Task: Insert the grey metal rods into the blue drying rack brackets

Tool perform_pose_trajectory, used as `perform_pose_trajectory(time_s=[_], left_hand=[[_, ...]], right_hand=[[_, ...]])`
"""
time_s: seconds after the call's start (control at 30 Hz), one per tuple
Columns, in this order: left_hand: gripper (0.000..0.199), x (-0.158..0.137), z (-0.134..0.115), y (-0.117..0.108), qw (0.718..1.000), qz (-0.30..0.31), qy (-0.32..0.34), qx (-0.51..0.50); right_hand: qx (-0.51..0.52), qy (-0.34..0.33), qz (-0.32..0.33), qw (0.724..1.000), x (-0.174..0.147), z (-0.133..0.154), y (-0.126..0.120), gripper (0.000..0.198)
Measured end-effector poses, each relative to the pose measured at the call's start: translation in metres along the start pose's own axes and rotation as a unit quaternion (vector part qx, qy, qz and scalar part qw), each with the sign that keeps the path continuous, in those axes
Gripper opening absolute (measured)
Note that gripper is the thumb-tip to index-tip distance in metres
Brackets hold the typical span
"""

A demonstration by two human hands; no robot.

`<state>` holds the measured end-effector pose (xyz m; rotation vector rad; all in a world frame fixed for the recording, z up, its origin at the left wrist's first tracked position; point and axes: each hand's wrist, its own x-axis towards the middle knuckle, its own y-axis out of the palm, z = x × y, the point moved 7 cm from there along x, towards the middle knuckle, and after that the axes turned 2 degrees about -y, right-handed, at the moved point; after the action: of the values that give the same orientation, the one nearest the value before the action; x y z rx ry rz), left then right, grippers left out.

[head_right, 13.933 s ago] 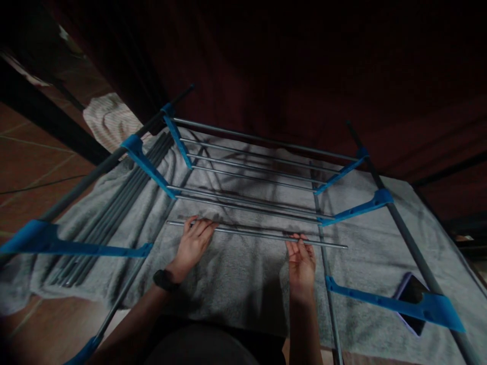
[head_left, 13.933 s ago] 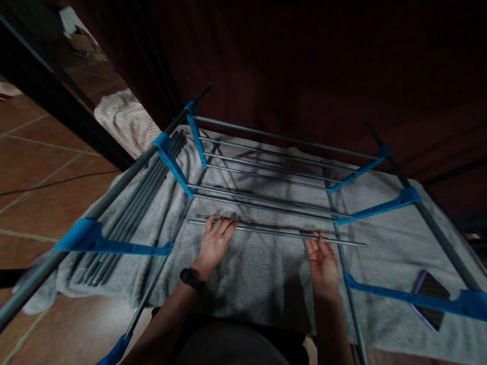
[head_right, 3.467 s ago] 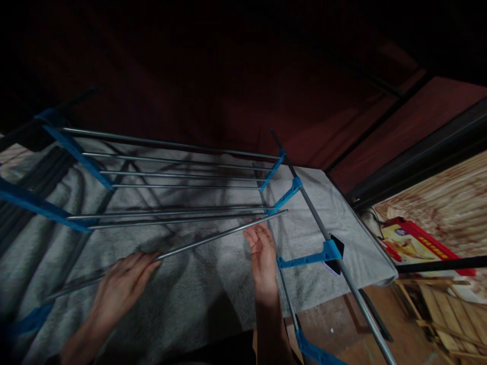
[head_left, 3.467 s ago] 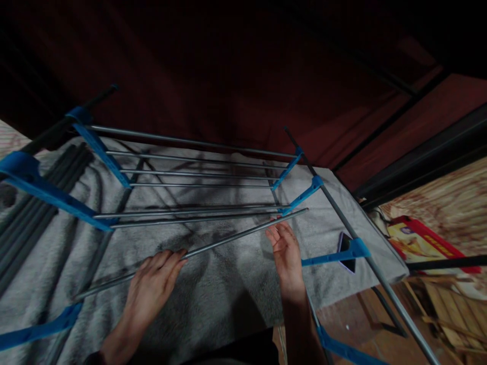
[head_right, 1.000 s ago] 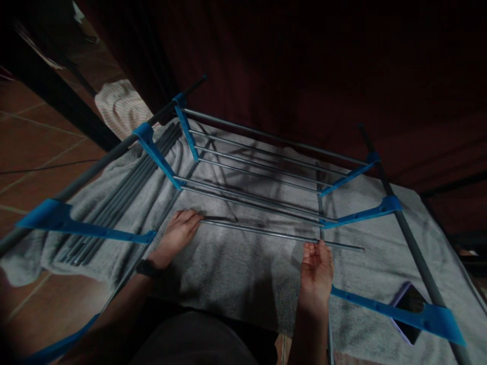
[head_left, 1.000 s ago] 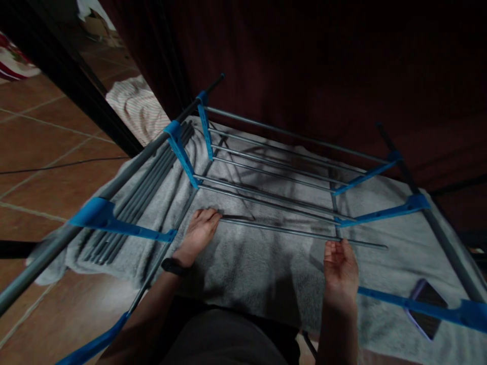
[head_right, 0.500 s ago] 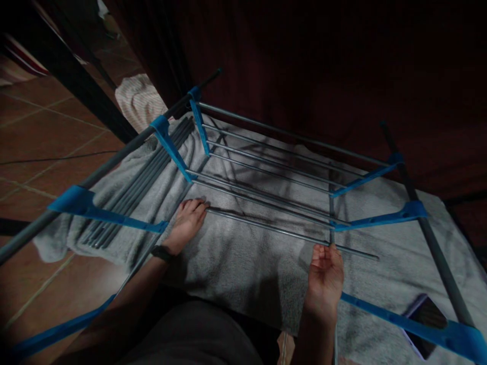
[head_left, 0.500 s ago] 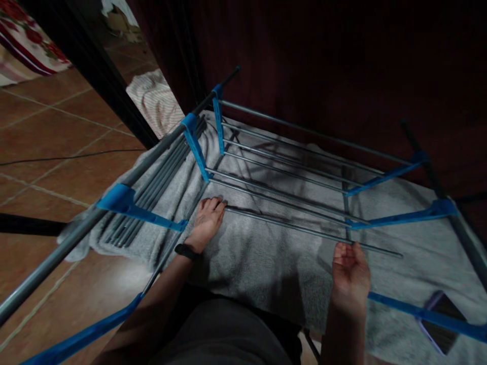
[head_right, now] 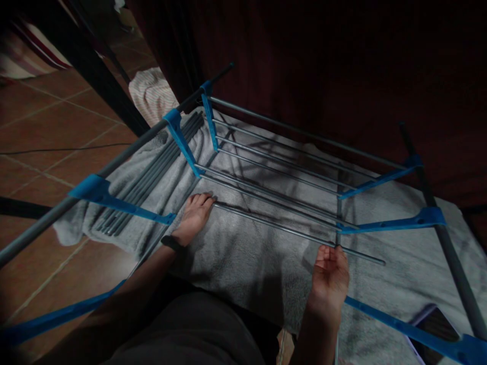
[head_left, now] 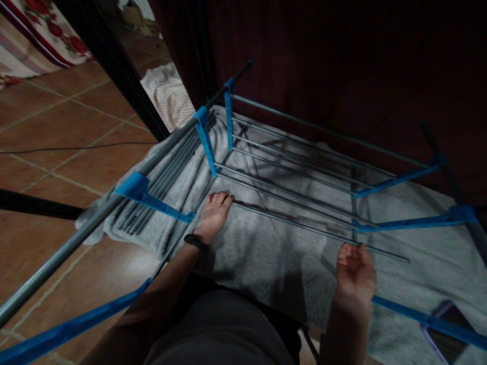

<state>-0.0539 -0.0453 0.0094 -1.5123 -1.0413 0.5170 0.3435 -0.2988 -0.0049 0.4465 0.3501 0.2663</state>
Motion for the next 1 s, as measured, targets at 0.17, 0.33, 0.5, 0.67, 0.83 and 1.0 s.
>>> perform_pose_trajectory(time_s=[0.17, 0.33, 0.5, 0.67, 0.83, 1.0], left_hand=[[0.044, -0.001, 0.001, 0.004, 1.0, 0.008, -0.015, 0.016], [0.044, -0.001, 0.0, 0.004, 0.999, 0.01, -0.025, 0.041], [0.045, 0.0, 0.0, 0.005, 0.999, 0.007, -0.024, 0.043], [0.042, 0.0, 0.01, 0.006, 0.999, -0.017, -0.048, 0.015], [0.034, 0.0, 0.027, 0.004, 0.994, -0.063, -0.072, -0.051], [0.03, 0.004, 0.039, 0.002, 0.988, -0.084, -0.076, -0.106]], right_hand=[[0.007, 0.018, -0.005, 1.0, -0.004, -0.002, 0.002, 0.02], [-0.015, 0.02, -0.004, 1.0, -0.008, -0.001, 0.003, 0.019], [-0.03, 0.008, -0.002, 1.0, -0.006, -0.001, 0.002, 0.018], [-0.01, 0.009, -0.001, 1.0, -0.01, -0.005, 0.004, 0.025], [0.029, 0.011, 0.014, 0.999, -0.013, -0.009, 0.019, 0.03], [0.055, 0.02, -0.015, 0.998, -0.014, -0.011, 0.025, 0.031]])
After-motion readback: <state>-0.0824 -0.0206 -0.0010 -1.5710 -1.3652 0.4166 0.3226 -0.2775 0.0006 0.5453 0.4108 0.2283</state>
